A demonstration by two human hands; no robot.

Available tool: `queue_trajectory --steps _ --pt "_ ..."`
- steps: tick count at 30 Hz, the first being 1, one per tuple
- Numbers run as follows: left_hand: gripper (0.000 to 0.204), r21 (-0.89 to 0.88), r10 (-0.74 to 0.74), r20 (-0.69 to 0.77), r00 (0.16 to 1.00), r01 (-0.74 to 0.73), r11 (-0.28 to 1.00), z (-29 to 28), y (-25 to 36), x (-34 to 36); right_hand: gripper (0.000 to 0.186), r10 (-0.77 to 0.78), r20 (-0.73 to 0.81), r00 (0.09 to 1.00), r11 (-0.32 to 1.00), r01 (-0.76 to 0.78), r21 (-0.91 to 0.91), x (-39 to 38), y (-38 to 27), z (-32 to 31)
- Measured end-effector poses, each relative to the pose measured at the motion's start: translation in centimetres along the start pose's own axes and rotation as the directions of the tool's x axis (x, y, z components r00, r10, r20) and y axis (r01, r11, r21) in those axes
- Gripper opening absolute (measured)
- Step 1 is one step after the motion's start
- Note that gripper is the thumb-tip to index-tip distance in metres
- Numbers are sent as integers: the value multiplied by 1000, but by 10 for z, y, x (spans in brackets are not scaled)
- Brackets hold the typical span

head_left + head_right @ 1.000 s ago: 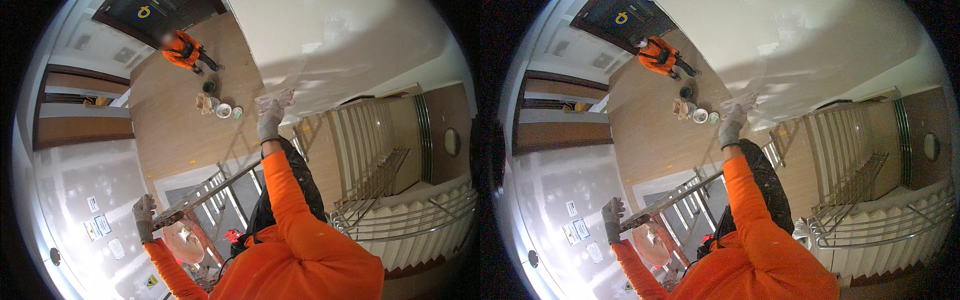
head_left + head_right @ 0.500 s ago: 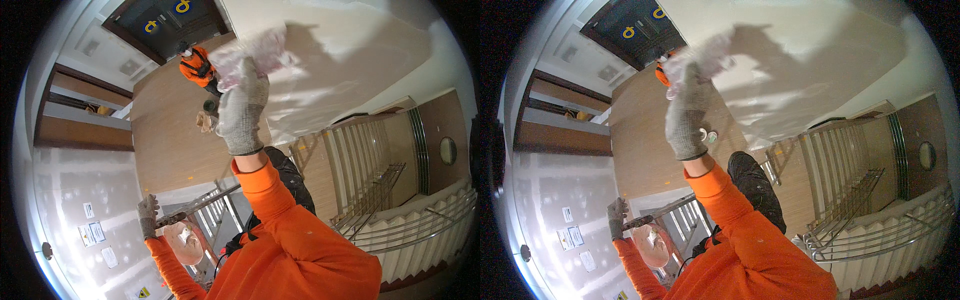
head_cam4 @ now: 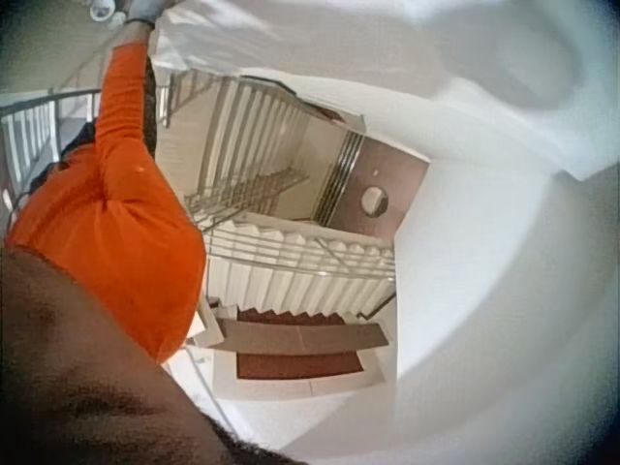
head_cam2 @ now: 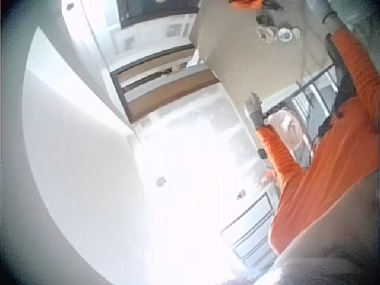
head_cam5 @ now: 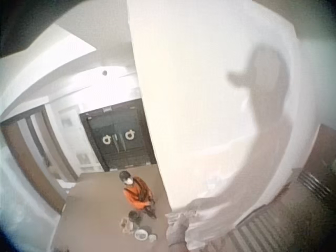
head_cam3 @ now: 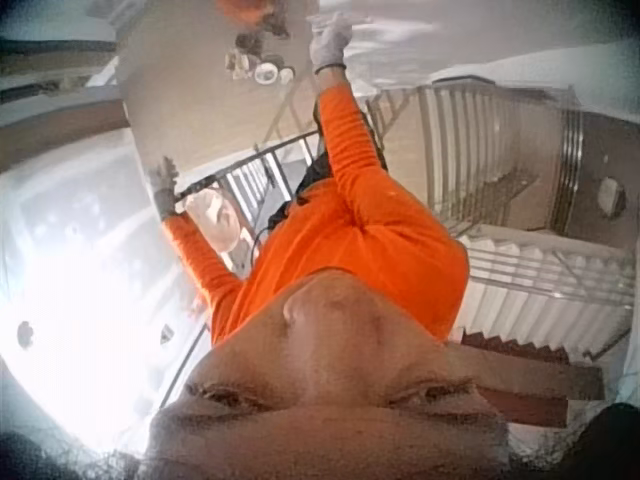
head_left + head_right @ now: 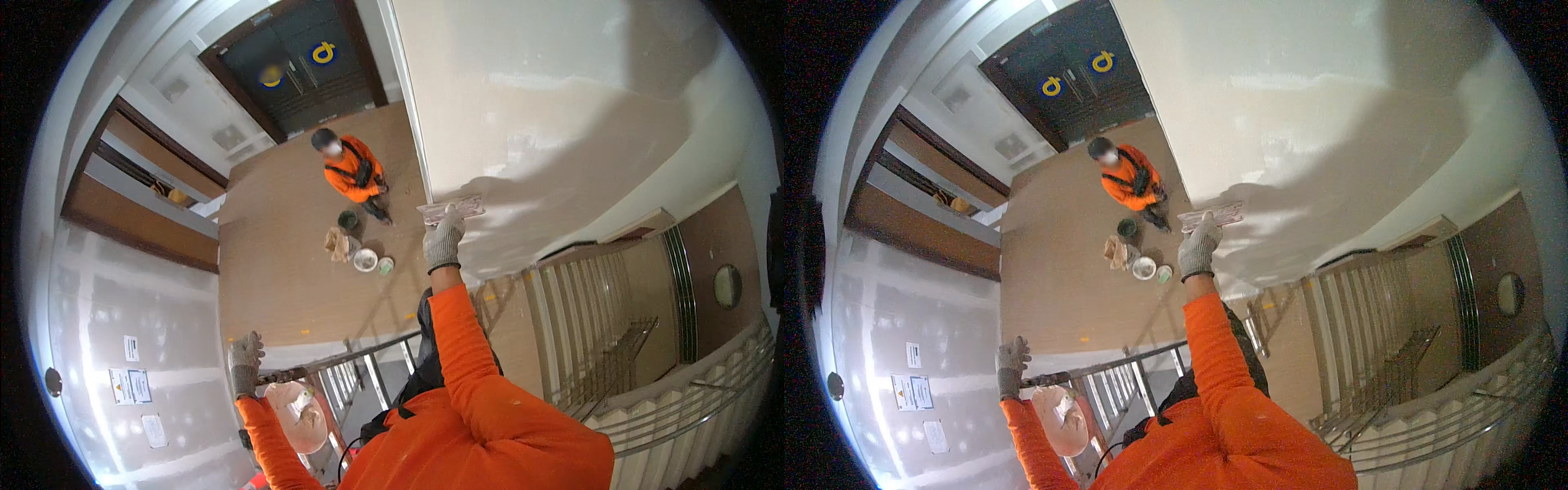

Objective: The person applies plaster to a wall using a trowel and a hawk. They repeatedly scoop plaster from the hawk and smooth it onto the wall surface, working on a section near a staircase.

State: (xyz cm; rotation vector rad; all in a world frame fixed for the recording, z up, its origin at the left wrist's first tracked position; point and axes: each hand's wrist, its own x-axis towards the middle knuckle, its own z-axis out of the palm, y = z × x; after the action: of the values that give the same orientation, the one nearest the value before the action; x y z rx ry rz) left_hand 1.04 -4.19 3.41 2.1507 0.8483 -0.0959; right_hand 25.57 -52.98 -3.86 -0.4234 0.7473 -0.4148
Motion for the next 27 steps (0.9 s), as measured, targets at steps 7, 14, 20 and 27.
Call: queue_trajectory --steps 7,14,20,27 --pt "44 26 13 -45 999 -12 1000 0 8 -5 19 -249 440 863 968 209 138 -158 -89 127" --pt "45 40 118 -44 992 -116 992 0 1 -2 27 -647 683 338 573 807 144 -238 -150 214" --pt "49 130 172 -86 981 -160 978 -2 4 -6 48 -651 712 263 103 960 -260 -124 -152 67" --pt "48 55 191 -64 979 -188 981 0 4 -8 73 -732 632 255 -153 842 -517 -88 -136 76"
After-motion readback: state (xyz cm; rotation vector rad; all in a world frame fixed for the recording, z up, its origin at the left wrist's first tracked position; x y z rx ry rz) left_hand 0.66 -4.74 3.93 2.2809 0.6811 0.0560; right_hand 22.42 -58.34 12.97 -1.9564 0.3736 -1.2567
